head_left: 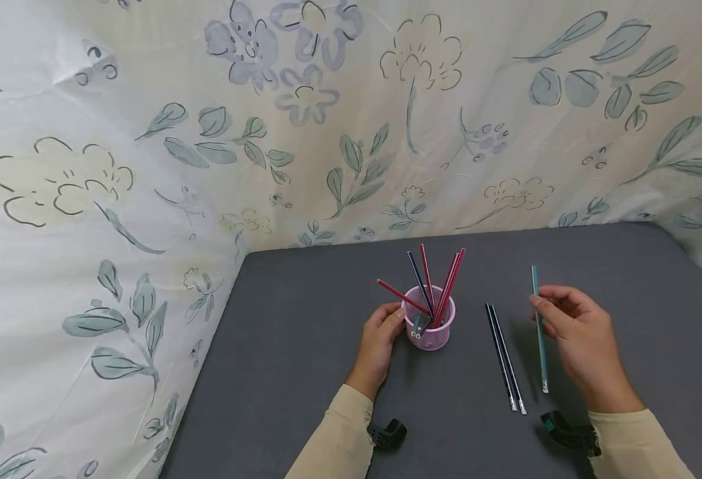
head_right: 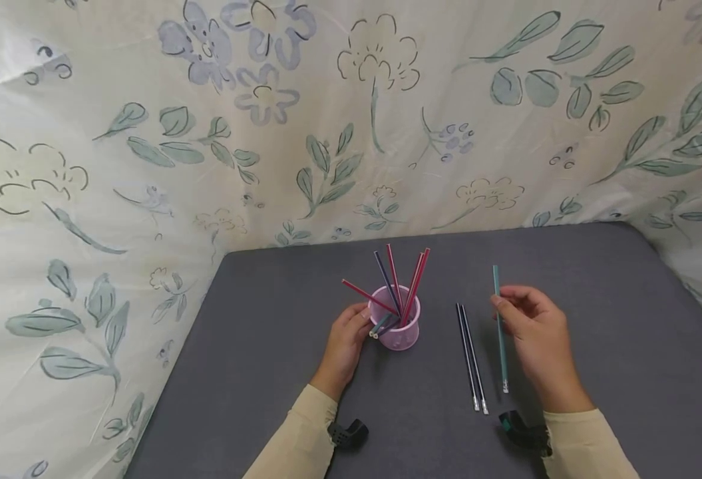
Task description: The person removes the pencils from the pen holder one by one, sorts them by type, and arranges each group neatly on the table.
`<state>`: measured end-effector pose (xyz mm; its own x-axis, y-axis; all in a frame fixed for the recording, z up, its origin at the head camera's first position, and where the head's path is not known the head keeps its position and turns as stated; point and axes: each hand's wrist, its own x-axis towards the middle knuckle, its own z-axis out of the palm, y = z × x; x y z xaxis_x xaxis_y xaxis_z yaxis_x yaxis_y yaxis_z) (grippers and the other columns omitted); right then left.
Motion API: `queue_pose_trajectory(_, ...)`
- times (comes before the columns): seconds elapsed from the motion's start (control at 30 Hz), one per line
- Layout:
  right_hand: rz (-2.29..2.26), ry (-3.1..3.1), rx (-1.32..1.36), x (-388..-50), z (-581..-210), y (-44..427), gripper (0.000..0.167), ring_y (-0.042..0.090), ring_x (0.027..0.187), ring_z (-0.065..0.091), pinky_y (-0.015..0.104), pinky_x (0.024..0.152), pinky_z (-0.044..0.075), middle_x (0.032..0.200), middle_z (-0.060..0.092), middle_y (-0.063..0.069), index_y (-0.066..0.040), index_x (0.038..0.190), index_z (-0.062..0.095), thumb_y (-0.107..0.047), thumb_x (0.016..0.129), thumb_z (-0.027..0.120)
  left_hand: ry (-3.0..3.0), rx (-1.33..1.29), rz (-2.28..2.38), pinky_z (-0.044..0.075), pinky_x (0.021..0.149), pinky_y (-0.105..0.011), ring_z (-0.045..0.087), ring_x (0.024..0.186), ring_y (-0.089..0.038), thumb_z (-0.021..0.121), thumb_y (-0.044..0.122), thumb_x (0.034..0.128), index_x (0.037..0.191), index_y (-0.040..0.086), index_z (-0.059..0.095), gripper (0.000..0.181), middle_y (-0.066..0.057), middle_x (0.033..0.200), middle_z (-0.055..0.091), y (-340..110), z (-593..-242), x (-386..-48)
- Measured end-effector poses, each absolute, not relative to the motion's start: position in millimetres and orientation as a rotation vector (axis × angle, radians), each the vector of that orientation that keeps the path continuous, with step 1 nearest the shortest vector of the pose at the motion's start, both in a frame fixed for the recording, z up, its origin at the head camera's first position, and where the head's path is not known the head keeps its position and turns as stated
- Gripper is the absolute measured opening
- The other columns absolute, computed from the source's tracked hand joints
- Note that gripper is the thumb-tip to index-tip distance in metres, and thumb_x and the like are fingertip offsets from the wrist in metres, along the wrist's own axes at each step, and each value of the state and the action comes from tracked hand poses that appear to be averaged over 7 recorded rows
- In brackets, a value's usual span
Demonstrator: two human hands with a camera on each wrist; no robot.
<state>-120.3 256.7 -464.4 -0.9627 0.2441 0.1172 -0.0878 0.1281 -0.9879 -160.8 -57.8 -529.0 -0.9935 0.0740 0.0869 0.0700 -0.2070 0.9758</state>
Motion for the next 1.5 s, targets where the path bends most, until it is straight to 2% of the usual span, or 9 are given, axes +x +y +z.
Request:
queue_pose_trajectory(0.33, 1.802, -2.291, -0.201, -123.3, -475.1, 266.4, 0.027, 0.015, 0.091, 0.069, 0.021, 0.072, 0.053, 0.107, 0.069, 0.001, -0.009, 0.128, 0.070, -0.028, 0.109, 0.071, 1.967, 0.169, 2.438, 0.048, 0.113, -0.042, 0.064, 0.123, -0.040, 0.061, 0.019, 0.1098, 0.132, -0.012, 0.065, 0.039, -0.025, 0.131, 0.067, -58.2, -526.7, -162.2)
queue_pose_trajectory(0.63, 1.764, -2.334, -0.243, -125.0, -484.3, 269.1, 0.040, 0.015, 0.091, 0.069, 0.023, 0.072, 0.052, 0.106, 0.069, 0.000, 0.001, 0.133, 0.066, -0.031, 0.109, 0.070, 1.969, 0.168, 2.432, 0.050, 0.110, -0.037, 0.065, 0.123, -0.037, 0.062, 0.020, 0.1094, 0.131, -0.011, 0.066, 0.038, -0.022, 0.130, 0.068, -58.2, -526.3, -162.6)
queue_pose_trajectory(1.0, 1.674, -2.400, -0.266, -125.7, -495.8, 273.5, 0.038, 0.011, 0.087, 0.064, 0.024, 0.067, 0.051, 0.102, 0.072, 0.002, 0.005, 0.130, 0.066, -0.026, 0.110, 0.069, 1.947, 0.175, 2.448, 0.050, 0.109, -0.037, 0.066, 0.122, -0.036, 0.062, 0.019, 0.1090, 0.130, -0.012, 0.065, 0.038, -0.023, 0.130, 0.068, -58.4, -525.8, -161.8)
queue_pose_trajectory(1.23, 1.644, -2.428, -0.266, -127.3, -502.7, 276.6, 0.037, 0.011, 0.083, 0.064, 0.023, 0.066, 0.052, 0.099, 0.073, 0.001, 0.008, 0.131, 0.065, -0.024, 0.111, 0.067, 1.939, 0.182, 2.456, 0.051, 0.108, -0.036, 0.067, 0.119, -0.030, 0.062, 0.019, 0.1087, 0.130, -0.011, 0.066, 0.037, -0.019, 0.127, 0.069, -58.9, -526.5, -162.6)
queue_pose_trajectory(1.5, 1.587, -2.472, -0.270, -127.7, -506.2, 279.0, 0.037, 0.007, 0.081, 0.063, 0.022, 0.065, 0.051, 0.097, 0.072, 0.005, 0.009, 0.131, 0.066, -0.022, 0.110, 0.068, 1.945, 0.184, 2.458, 0.050, 0.108, -0.037, 0.066, 0.121, -0.038, 0.061, 0.018, 0.1092, 0.130, -0.012, 0.065, 0.037, -0.023, 0.128, 0.068, -59.2, -525.6, -161.7)
